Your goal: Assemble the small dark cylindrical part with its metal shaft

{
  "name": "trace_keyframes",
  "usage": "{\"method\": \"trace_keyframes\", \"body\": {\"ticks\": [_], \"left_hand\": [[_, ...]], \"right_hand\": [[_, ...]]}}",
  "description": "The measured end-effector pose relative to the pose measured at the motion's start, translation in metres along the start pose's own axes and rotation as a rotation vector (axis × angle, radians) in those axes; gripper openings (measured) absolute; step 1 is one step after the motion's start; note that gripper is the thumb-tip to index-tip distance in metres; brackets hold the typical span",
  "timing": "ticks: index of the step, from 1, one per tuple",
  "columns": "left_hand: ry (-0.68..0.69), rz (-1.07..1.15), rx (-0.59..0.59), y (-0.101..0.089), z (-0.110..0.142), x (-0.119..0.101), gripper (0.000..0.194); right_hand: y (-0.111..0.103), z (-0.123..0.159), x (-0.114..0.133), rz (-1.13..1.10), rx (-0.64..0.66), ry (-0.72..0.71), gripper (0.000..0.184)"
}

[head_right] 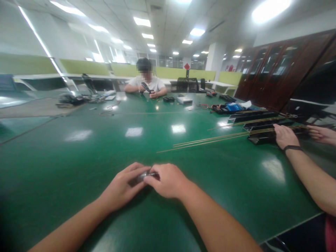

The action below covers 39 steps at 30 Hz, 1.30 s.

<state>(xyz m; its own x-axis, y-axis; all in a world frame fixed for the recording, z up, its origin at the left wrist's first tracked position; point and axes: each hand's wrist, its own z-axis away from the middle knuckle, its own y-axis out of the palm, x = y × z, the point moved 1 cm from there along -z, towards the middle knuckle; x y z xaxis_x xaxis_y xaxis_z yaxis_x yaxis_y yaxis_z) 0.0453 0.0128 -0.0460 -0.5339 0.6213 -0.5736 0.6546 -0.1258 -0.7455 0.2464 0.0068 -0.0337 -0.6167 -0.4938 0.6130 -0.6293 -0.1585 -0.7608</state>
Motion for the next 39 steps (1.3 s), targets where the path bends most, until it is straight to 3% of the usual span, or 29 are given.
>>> {"method": "trace_keyframes", "body": {"ticks": [7, 10, 15, 22, 39], "left_hand": [[0.025, -0.028, -0.069, 0.0039, 0.0034, 0.0038, 0.040], [0.003, -0.038, -0.121, 0.0040, 0.0049, 0.0066, 0.036], [-0.025, -0.014, -0.099, 0.0025, 0.0019, 0.0042, 0.021], [-0.043, -0.010, -0.074, 0.0008, 0.0015, 0.0026, 0.020], [-0.071, -0.041, -0.138, -0.0032, 0.0003, 0.0039, 0.027]], "right_hand": [[-0.0025, -0.0018, 0.0018, 0.023, -0.007, -0.020, 0.021], [-0.0014, -0.0022, 0.0004, 0.045, -0.009, -0.024, 0.020], [-0.0003, -0.0016, -0.0015, 0.063, -0.022, -0.034, 0.017], [0.0008, -0.0017, -0.0034, 0.077, -0.023, -0.046, 0.016], [-0.0029, -0.0021, -0.0060, 0.091, -0.034, -0.029, 0.018]]}}
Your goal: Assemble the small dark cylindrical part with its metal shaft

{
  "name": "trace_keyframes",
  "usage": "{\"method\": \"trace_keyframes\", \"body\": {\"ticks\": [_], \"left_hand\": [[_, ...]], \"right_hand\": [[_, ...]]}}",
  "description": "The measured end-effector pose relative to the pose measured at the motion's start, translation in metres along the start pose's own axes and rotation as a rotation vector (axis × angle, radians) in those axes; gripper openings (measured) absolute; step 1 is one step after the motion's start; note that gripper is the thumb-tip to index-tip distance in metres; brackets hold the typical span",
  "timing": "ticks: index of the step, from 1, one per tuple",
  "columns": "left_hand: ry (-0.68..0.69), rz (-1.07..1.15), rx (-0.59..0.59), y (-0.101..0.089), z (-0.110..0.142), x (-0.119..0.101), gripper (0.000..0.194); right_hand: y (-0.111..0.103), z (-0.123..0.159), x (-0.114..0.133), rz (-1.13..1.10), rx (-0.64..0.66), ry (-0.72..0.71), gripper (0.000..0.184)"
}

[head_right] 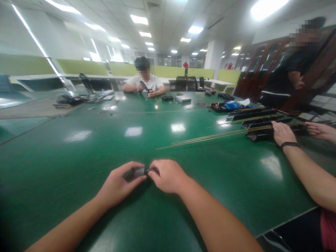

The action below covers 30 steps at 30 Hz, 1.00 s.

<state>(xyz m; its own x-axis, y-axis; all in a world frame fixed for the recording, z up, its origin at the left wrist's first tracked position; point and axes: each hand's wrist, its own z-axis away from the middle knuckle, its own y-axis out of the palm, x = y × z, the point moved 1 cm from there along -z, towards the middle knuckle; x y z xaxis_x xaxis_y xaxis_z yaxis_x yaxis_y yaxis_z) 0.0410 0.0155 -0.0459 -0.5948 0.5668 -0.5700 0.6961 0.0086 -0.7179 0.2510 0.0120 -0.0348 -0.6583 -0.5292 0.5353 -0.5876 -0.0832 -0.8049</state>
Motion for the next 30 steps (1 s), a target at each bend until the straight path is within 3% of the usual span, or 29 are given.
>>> {"method": "trace_keyframes", "body": {"ticks": [30], "left_hand": [[-0.011, -0.026, 0.035, -0.0010, -0.0010, -0.0016, 0.029]], "right_hand": [[0.0016, -0.0002, -0.0012, 0.025, 0.041, 0.032, 0.020]]}}
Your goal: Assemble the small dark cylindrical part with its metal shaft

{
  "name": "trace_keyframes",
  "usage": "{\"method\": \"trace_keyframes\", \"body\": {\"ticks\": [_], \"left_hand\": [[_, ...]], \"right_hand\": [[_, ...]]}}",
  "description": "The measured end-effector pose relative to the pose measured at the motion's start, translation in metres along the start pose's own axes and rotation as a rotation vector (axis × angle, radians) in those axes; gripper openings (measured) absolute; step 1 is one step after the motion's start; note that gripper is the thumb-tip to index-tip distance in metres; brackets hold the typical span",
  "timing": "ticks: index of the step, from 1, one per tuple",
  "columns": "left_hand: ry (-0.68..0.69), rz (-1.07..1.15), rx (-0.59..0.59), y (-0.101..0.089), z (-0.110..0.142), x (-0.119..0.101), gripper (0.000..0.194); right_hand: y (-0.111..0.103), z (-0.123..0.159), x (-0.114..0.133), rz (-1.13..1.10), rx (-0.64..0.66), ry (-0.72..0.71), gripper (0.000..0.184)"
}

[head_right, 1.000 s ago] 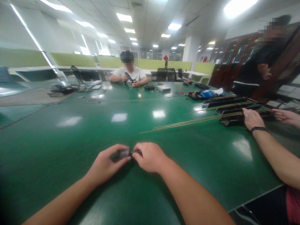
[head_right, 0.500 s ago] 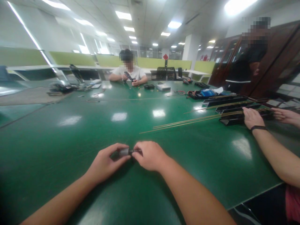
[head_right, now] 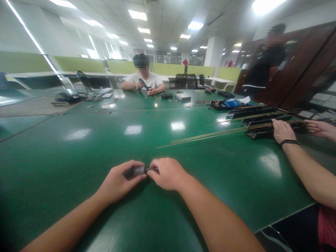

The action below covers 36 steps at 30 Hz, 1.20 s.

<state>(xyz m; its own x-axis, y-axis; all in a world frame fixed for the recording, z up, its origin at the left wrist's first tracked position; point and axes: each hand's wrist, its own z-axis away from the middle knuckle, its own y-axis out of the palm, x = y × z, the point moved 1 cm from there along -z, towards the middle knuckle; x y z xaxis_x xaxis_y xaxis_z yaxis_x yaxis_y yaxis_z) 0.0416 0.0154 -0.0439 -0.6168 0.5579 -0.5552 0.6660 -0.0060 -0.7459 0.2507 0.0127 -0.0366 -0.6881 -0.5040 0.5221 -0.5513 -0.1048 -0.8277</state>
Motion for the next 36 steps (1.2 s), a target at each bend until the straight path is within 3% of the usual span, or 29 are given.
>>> {"method": "trace_keyframes", "body": {"ticks": [9, 36], "left_hand": [[0.006, 0.010, 0.094, 0.0020, -0.0015, -0.0020, 0.024], [-0.008, 0.045, 0.123, 0.0031, -0.0016, -0.0013, 0.023]], "right_hand": [[0.0015, 0.0011, 0.0015, 0.009, 0.043, 0.005, 0.019], [0.0035, 0.0014, 0.0004, 0.034, 0.045, -0.011, 0.019]]}}
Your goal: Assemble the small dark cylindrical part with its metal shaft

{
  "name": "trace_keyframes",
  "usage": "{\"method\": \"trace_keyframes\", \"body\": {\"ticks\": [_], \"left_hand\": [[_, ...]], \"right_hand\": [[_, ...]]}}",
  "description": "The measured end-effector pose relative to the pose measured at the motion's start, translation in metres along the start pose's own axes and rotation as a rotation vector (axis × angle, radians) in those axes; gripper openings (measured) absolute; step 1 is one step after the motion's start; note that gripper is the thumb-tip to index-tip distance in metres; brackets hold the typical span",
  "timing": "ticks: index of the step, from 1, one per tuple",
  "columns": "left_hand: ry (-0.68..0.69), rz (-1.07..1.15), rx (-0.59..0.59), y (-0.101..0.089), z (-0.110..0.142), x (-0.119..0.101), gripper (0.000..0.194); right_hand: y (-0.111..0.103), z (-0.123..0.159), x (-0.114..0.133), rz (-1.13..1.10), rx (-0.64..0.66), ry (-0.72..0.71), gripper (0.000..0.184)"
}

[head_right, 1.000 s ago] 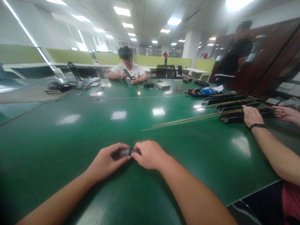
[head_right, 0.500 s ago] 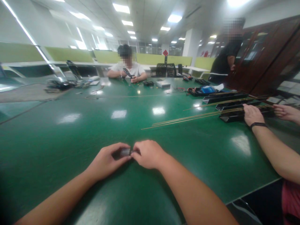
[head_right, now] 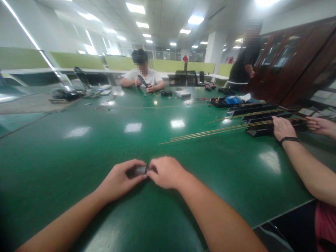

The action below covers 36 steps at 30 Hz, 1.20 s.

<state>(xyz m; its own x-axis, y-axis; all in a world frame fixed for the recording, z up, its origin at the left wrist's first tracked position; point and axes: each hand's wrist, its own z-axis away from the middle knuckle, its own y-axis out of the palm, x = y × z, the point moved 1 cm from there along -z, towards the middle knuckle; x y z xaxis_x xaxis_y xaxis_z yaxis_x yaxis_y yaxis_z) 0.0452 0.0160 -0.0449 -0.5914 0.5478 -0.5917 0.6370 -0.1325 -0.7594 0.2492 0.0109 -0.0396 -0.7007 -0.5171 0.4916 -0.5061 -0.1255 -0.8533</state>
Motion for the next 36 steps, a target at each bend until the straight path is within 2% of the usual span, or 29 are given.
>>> {"method": "trace_keyframes", "body": {"ticks": [5, 15, 26, 32, 36], "left_hand": [[-0.008, -0.012, 0.087, 0.002, -0.001, 0.001, 0.022], [-0.036, -0.015, 0.096, 0.001, -0.001, 0.000, 0.022], [-0.037, -0.046, -0.048, -0.003, -0.002, 0.009, 0.032], [0.047, -0.086, -0.062, -0.004, -0.002, 0.010, 0.032], [0.012, -0.108, -0.093, -0.007, -0.004, 0.014, 0.032]], "right_hand": [[0.000, 0.000, 0.001, 0.037, 0.045, 0.010, 0.019], [0.000, -0.001, 0.001, 0.052, 0.035, 0.006, 0.021], [-0.007, -0.001, -0.006, 0.044, -0.068, 0.011, 0.019], [-0.010, 0.000, -0.006, 0.016, -0.079, 0.029, 0.018], [-0.013, 0.000, -0.006, 0.029, -0.094, 0.081, 0.019]]}}
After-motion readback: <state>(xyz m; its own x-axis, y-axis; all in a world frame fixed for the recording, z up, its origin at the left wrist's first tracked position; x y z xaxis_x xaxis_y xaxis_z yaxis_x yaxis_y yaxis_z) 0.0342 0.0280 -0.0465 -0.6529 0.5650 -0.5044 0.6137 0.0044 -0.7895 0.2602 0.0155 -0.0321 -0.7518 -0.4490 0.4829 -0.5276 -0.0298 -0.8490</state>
